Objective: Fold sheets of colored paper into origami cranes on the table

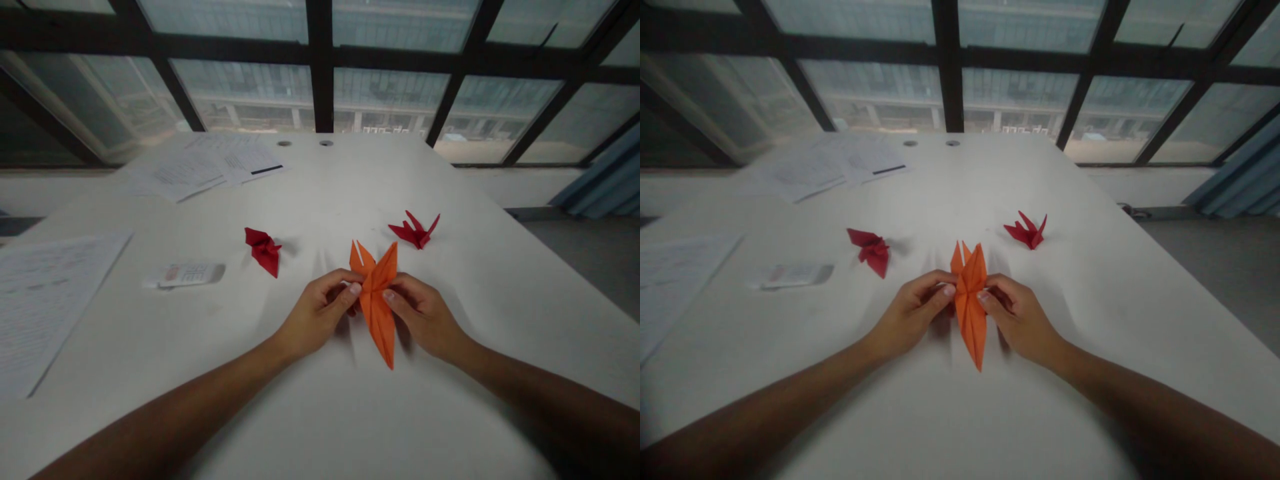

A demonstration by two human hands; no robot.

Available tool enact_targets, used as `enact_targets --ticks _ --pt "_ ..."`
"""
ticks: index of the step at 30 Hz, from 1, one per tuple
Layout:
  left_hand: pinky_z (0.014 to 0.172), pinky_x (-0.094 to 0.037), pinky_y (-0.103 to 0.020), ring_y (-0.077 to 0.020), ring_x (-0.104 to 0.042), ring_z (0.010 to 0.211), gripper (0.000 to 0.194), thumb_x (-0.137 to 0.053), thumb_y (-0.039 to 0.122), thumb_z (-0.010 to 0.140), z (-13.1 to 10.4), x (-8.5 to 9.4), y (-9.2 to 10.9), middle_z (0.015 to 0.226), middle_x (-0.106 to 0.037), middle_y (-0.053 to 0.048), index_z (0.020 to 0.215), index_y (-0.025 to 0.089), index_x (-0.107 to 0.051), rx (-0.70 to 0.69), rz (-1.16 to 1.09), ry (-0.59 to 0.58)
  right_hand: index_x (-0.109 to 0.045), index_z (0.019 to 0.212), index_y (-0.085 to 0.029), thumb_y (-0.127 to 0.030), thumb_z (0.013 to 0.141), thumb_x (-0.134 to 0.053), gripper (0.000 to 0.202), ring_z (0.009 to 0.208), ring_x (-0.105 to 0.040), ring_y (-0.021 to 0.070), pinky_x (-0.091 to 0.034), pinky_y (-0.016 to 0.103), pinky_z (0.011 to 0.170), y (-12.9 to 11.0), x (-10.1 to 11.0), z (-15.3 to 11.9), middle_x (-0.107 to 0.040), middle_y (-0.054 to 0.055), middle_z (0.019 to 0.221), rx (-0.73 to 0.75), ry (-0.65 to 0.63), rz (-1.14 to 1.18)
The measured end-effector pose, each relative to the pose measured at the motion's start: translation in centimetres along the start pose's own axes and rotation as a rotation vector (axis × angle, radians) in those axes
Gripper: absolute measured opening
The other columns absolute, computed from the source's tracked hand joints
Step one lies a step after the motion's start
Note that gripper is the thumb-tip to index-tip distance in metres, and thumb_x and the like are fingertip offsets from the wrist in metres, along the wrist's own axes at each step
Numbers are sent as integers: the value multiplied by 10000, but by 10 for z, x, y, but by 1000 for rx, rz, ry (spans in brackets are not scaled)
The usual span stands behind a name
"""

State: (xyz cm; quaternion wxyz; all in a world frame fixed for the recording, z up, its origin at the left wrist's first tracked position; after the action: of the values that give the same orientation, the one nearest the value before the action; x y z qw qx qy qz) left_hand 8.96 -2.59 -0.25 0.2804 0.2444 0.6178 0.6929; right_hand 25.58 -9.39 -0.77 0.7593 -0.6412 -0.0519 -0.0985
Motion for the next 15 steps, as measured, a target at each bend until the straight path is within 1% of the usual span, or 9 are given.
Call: enact_targets --ticks 2,4,6,9,11,15 --pt "698 -509 -230 -114 -593 742 218 -585 356 996 -1 0 1 882 -659 -21 1033 172 -696 -7 30 -7 -705 1027 -245 -339 981 -607 143 854 -689 167 -562 269 770 0 0 0 -739 14 948 -5 12 -20" --pt "715 -505 -236 -120 -593 770 221 -600 359 987 -2 -1 0 903 -657 -29 1046 169 -698 -1 44 -23 -704 1004 -243 -334 983 -608 133 840 -681 157 -554 260 769 0 -1 0 -733 6 936 3 18 -33" --pt "744 -507 -250 -133 -609 814 230 -666 358 946 -3 -2 -2 938 -660 -36 1082 174 -685 9 39 -41 -702 1000 -241 -336 983 -613 132 847 -678 154 -545 258 778 0 0 -1 -733 5 945 13 31 -43" --pt "769 -509 -270 -152 -628 844 325 -788 339 844 -3 -3 -7 951 -665 -34 1103 180 -672 41 23 -46 -690 998 -239 -334 984 -616 121 823 -670 148 -531 253 752 2 0 -3 -724 -2 919 9 47 -60" --pt "773 -508 -279 -155 -633 836 311 -803 338 826 -3 -4 -10 929 -677 -36 1059 170 -684 74 30 -24 -675 974 -236 -344 986 -613 125 789 -660 145 -521 253 721 4 -1 -5 -713 -6 887 -1 44 -62" --pt "779 -508 -289 -159 -642 828 239 -759 355 860 -2 -5 -9 911 -700 -50 962 148 -695 92 55 22 -625 958 -235 -393 982 -621 160 769 -651 155 -507 267 686 9 -4 -7 -697 -3 861 -37 48 -18"
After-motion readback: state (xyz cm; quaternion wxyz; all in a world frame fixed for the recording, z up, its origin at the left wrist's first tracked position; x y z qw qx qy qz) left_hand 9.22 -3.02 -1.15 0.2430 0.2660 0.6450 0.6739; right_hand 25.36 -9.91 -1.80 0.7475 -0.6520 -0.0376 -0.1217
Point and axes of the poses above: each hand's wrist, its own z-axis towards the middle knuckle, its own x-axis out of the back of the hand, y = z × x, the point moved 5 cm from there along z, towards the middle knuckle
